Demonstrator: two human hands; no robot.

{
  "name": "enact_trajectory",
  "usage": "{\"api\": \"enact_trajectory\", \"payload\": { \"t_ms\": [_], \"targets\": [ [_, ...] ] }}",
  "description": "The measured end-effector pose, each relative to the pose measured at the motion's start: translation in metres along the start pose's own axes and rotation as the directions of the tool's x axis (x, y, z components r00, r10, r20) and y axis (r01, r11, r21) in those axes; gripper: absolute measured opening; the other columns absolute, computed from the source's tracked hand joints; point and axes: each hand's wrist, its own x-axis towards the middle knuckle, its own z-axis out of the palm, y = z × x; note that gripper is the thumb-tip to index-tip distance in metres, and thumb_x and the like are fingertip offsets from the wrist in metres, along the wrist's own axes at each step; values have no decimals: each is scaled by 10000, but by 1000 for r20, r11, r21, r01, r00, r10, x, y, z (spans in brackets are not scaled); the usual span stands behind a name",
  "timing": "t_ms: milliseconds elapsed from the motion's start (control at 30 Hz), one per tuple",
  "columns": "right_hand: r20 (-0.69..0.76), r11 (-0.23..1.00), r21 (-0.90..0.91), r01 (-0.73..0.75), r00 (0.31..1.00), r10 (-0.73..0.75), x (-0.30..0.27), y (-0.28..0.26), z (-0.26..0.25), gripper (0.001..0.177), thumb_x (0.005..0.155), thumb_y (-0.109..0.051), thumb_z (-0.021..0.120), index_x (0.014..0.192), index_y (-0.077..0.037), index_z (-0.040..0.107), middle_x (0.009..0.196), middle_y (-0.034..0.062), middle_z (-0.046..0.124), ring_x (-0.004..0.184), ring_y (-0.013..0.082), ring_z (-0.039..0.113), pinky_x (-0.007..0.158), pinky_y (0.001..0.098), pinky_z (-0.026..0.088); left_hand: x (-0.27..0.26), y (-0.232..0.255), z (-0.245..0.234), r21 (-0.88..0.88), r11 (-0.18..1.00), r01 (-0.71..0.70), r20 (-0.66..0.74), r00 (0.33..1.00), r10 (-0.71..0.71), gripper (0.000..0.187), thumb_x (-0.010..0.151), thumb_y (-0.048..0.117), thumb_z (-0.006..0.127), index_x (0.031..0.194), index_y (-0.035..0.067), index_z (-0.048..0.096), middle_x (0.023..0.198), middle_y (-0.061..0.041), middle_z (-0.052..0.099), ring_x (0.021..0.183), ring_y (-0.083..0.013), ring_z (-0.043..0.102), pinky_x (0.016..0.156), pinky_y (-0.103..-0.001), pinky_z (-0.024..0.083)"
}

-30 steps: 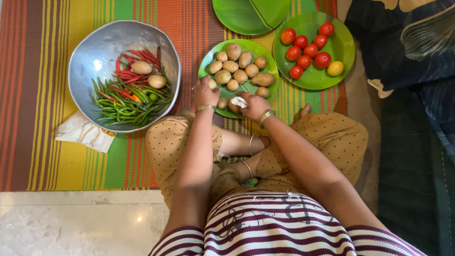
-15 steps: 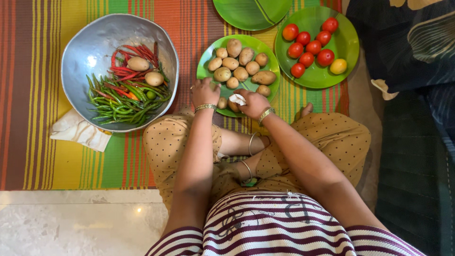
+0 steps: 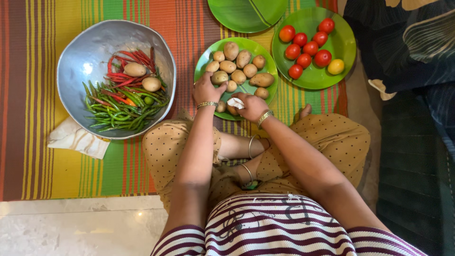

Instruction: The person sits on a mat and wipes potatoes with a white cloth. They pick up potatoes from a green plate, rub them with the cloth, and place them back on the plate. The person also briefly handles a tomato and a metal bowl containing chilies.

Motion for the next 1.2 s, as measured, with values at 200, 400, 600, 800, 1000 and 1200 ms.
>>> {"api": "enact_trajectory", "payload": {
  "t_ms": [200,400,600,800,1000,1200],
  "targets": [
    [-4,1000,-7,12,1000,-12,0,-1,0,406,836,-232,730,1238,-229,670,1071,130,737,964,341,704,839,464,559,1,0,-20,-50,986,158,6,987,-158,638,694,294,866,1258,179,591,1274,-97,624,1142,-335,643,934,-489,530],
    [-30,999,-1,50,998,-50,-2,0,1,386,833,-218,730,1215,-224,680,1057,131,738,948,346,705,831,466,560,-2,5,-32,25,984,174,-12,985,-174,607,732,242,845,1276,203,578,1319,-100,566,1221,-355,567,995,-521,473],
    [-45,998,7,57,997,-56,-2,0,1,391,822,-211,726,1211,-228,683,1059,127,741,951,346,704,828,469,559,-3,2,-27,49,980,192,-5,981,-192,522,838,302,785,1303,197,571,1325,-121,554,1234,-348,563,1001,-556,451],
    [-216,994,-14,-111,971,105,10,23,5,393,825,-276,780,1186,-165,672,951,185,737,882,389,699,784,498,554,-11,9,-5,165,972,-168,-28,984,175,473,854,305,772,1290,201,621,1445,-119,514,1346,-334,457,1094,-587,332],
    [-464,948,285,-139,846,263,23,59,8,262,889,-188,754,1117,-91,669,927,194,742,844,374,729,727,465,579,-23,18,1,146,946,-288,126,954,271,482,824,282,766,1288,225,647,1432,-31,552,1447,-254,403,1170,-575,240],
    [-632,898,430,-92,679,373,35,96,10,191,860,-56,696,1050,-40,682,918,182,723,823,337,716,729,400,561,-18,9,6,82,979,-188,73,980,183,486,887,311,751,1345,236,605,1457,-39,541,1432,-257,413,1159,-601,272]
  ]
}}
